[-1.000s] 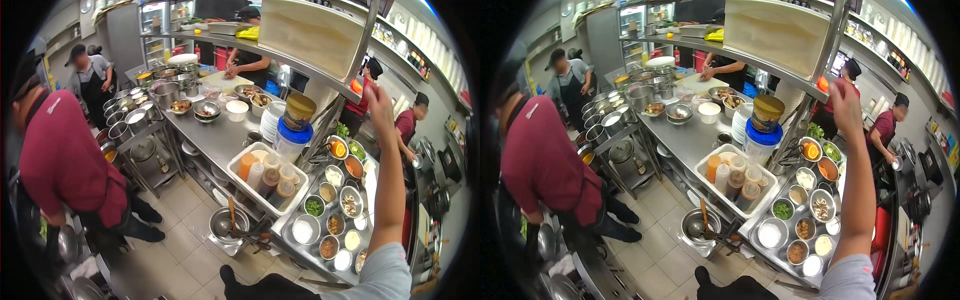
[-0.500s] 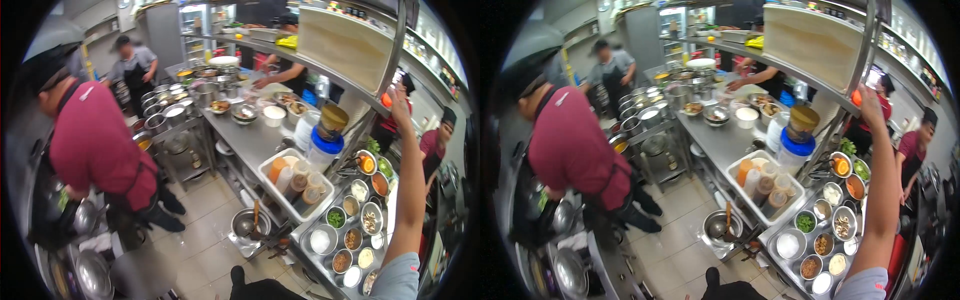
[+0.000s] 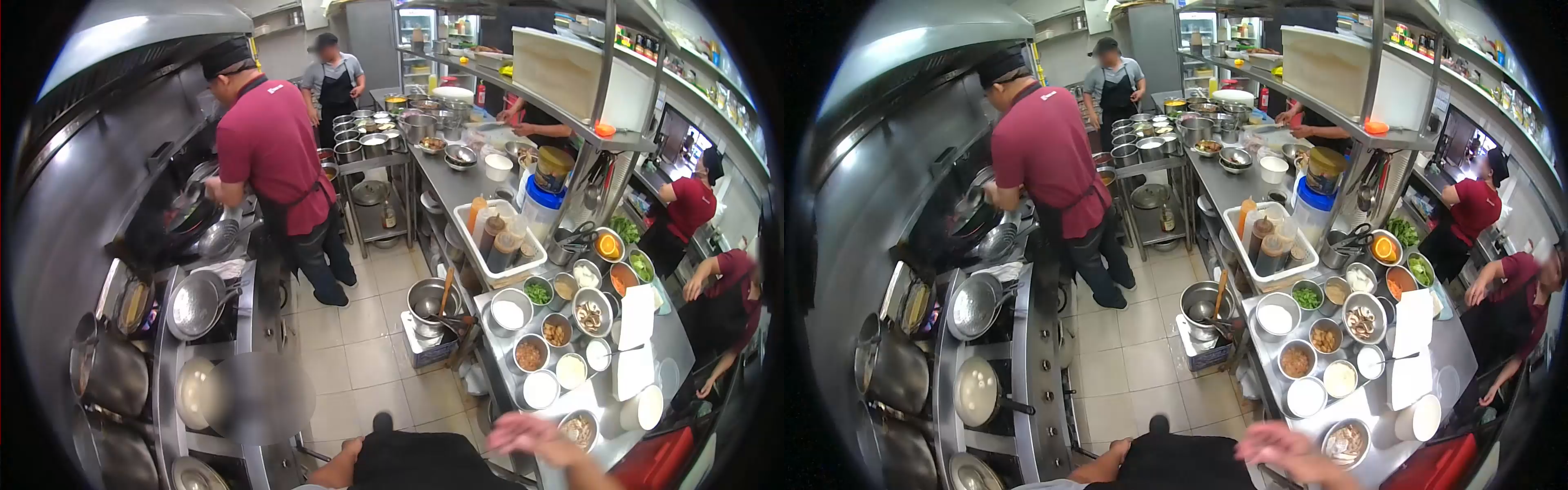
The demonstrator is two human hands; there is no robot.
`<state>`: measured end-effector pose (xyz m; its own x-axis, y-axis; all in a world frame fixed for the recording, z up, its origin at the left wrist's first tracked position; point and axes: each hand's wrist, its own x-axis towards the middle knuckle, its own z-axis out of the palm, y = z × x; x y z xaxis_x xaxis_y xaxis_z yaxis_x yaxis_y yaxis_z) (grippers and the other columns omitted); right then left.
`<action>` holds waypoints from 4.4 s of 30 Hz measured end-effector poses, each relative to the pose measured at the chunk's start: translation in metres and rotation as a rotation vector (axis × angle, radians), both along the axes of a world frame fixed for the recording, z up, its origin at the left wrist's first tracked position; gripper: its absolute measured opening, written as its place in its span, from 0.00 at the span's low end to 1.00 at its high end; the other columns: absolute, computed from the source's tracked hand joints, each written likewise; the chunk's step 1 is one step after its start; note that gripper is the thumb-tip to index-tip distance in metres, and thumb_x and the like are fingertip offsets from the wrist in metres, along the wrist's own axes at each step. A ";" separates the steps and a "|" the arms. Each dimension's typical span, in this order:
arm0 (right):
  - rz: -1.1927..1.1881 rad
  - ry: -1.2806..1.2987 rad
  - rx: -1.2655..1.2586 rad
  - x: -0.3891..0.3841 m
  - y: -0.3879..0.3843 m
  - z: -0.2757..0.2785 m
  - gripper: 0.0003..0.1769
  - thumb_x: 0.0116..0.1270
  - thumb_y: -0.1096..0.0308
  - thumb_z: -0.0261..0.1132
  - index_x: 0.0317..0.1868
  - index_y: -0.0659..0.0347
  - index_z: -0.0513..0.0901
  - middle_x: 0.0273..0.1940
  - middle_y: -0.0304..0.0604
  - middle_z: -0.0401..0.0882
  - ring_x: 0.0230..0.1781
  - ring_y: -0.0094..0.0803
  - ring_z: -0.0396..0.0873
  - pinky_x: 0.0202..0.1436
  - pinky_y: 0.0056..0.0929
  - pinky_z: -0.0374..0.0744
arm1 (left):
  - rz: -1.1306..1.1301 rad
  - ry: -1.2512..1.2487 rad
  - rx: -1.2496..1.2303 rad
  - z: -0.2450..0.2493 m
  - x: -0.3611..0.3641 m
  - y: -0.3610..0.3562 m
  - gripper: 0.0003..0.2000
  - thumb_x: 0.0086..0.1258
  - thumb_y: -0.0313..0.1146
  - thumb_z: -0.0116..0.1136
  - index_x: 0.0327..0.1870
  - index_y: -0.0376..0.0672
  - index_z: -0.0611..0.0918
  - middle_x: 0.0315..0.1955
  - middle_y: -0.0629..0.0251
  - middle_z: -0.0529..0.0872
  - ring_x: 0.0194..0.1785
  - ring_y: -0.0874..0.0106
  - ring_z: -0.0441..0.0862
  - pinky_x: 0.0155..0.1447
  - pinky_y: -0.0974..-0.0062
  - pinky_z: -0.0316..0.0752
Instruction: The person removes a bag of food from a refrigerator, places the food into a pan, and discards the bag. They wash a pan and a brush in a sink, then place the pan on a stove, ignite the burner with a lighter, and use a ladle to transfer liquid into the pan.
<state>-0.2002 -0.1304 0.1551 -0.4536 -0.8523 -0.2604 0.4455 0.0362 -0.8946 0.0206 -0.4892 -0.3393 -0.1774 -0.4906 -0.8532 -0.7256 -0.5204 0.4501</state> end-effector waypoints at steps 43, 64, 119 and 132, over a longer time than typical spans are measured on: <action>0.340 -0.812 -1.762 0.342 0.309 0.124 0.28 0.71 0.49 0.50 0.56 0.67 0.66 0.49 0.61 0.67 0.50 0.53 0.75 0.56 0.40 0.78 | -0.175 -0.245 0.173 0.040 0.500 0.395 0.13 0.70 0.38 0.48 0.43 0.37 0.79 0.27 0.59 0.83 0.25 0.70 0.78 0.29 0.70 0.73; 0.544 -0.690 -1.323 0.364 0.257 0.162 0.31 0.68 0.47 0.53 0.57 0.66 0.65 0.48 0.63 0.68 0.49 0.54 0.75 0.54 0.43 0.80 | -0.322 0.122 -0.024 0.078 0.349 0.353 0.10 0.64 0.36 0.55 0.39 0.38 0.80 0.27 0.63 0.83 0.29 0.73 0.81 0.31 0.76 0.74; -1.368 1.389 0.837 -0.508 -0.018 0.235 0.26 0.69 0.50 0.45 0.50 0.62 0.79 0.50 0.57 0.78 0.54 0.52 0.74 0.56 0.38 0.70 | -0.365 0.116 0.224 0.041 -0.110 -0.023 0.16 0.68 0.36 0.49 0.52 0.37 0.74 0.38 0.57 0.83 0.35 0.62 0.83 0.35 0.58 0.77; -0.737 1.751 0.985 -0.628 -0.064 0.175 0.17 0.64 0.59 0.59 0.46 0.62 0.81 0.49 0.45 0.80 0.47 0.34 0.77 0.53 0.33 0.73 | -0.346 -0.387 -0.159 -0.023 0.088 0.049 0.18 0.56 0.45 0.52 0.25 0.37 0.85 0.27 0.53 0.85 0.36 0.60 0.84 0.45 0.65 0.76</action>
